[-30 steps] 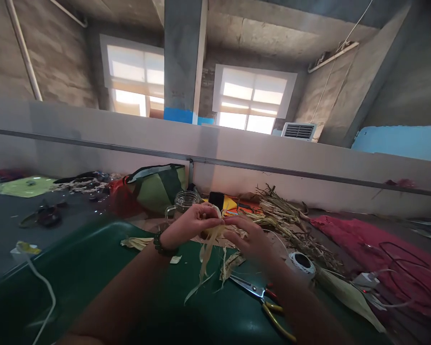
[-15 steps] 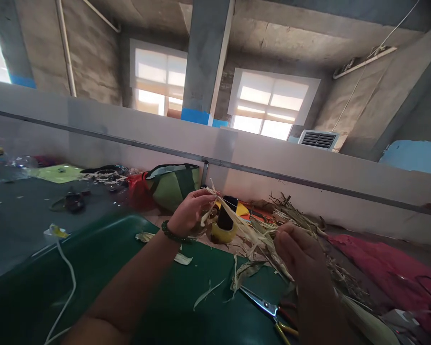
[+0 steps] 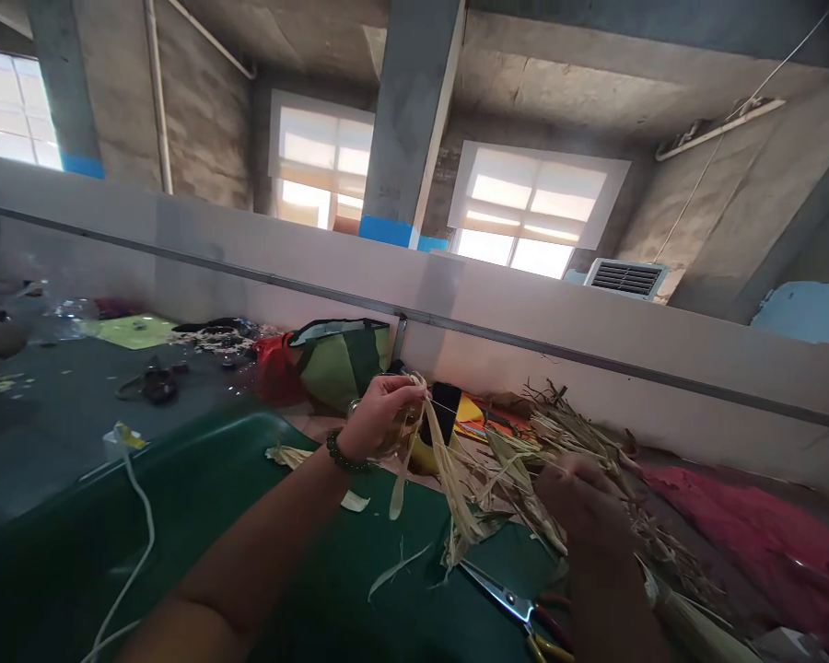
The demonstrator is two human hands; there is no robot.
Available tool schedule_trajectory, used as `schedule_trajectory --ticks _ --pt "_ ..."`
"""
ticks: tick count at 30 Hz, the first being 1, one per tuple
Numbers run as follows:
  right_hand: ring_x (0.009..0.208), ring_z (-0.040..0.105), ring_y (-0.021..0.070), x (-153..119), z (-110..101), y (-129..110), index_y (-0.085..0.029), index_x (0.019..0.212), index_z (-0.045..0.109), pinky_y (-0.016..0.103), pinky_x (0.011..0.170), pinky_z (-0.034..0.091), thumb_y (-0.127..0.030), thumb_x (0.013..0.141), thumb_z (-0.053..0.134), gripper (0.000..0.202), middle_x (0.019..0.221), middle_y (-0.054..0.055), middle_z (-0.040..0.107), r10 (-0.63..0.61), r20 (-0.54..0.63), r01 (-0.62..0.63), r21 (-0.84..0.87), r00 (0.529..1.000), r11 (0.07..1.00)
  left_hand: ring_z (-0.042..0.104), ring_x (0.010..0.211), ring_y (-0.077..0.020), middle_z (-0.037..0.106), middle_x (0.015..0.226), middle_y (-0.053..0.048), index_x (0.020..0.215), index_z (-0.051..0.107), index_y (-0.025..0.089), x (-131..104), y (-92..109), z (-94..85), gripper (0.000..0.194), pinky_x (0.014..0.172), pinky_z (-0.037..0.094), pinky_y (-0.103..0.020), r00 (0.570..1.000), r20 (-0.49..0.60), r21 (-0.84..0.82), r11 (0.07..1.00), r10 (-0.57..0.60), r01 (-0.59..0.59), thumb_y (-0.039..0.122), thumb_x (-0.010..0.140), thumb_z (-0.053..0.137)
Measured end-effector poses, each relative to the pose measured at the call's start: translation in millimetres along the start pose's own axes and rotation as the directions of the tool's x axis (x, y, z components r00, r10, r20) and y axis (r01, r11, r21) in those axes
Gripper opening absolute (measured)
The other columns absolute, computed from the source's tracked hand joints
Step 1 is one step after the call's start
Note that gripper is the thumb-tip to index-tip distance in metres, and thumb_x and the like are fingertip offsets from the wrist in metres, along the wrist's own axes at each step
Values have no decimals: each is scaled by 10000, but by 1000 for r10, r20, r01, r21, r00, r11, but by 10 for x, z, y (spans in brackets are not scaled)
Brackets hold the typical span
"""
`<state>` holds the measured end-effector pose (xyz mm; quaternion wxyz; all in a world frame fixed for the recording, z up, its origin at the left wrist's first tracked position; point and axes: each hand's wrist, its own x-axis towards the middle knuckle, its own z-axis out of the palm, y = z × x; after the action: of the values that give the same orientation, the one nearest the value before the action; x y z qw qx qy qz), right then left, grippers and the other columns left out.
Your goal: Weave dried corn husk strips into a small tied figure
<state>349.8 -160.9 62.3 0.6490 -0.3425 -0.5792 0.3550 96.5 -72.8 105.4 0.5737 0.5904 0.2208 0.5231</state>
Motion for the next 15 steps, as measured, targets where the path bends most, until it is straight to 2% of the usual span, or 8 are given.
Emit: schedule_trajectory --ticks 2,5,6,8,9,11,13,15 --pt "322 290 90 48 -43 7 -233 562 494 227 339 270 -473 651 676 315 375 -68 312 -8 -25 9 42 1000 999 565 580 -111 599 611 -24 657 660 121 7 -16 -8 267 577 465 -225 999 20 66 997 48 -49 386 683 676" --pt "323 250 100 78 -97 -34 -251 548 462 242 354 288 -537 713 583 352 359 -77 217 -73 -70 76 41 995 996 564 572 -119 599 599 -25 653 639 128 -4 -1 14 276 552 465 -227 995 -25 146 985 100 -96 400 696 660" --pt "324 231 101 75 -104 -52 -254 538 456 254 366 306 -591 734 525 396 359 -79 178 -79 -38 79 -11 996 997 569 577 -124 603 599 -24 658 635 131 -10 10 25 273 549 469 -227 990 -55 171 978 127 -116 401 696 658" --pt "325 242 105 40 -83 -86 -257 543 490 286 392 349 -688 755 403 488 361 -76 179 -3 128 26 -178 992 984 586 602 -134 620 621 -23 695 637 136 -16 35 41 265 561 482 -231 974 -122 194 967 192 -166 400 702 653" --pt "325 278 108 2 -48 -100 -251 566 532 297 402 368 -708 754 388 514 360 -68 230 72 229 -10 -263 971 965 597 617 -137 630 642 -23 723 639 138 -16 46 42 267 577 493 -236 961 -159 177 964 225 -197 404 709 647" --pt "361 413 124 -113 69 -120 -217 678 636 294 428 406 -645 746 499 455 405 -34 417 228 385 -72 -379 894 923 619 637 -137 652 703 -27 770 629 145 -8 59 30 278 610 509 -245 922 -250 99 955 295 -278 420 731 627" --pt "491 557 141 -267 217 -134 -198 842 687 264 495 453 -452 742 622 280 565 2 599 324 458 -84 -470 828 879 635 630 -124 664 754 -26 783 601 156 0 60 12 277 613 512 -236 872 -333 37 929 359 -369 433 759 602" --pt "622 615 135 -423 330 -149 -236 994 672 225 570 475 -303 789 575 236 712 4 668 416 477 -30 -629 774 777 633 592 -107 661 754 -17 781 571 166 -4 55 13 265 575 500 -213 830 -368 53 901 419 -431 430 788 577"
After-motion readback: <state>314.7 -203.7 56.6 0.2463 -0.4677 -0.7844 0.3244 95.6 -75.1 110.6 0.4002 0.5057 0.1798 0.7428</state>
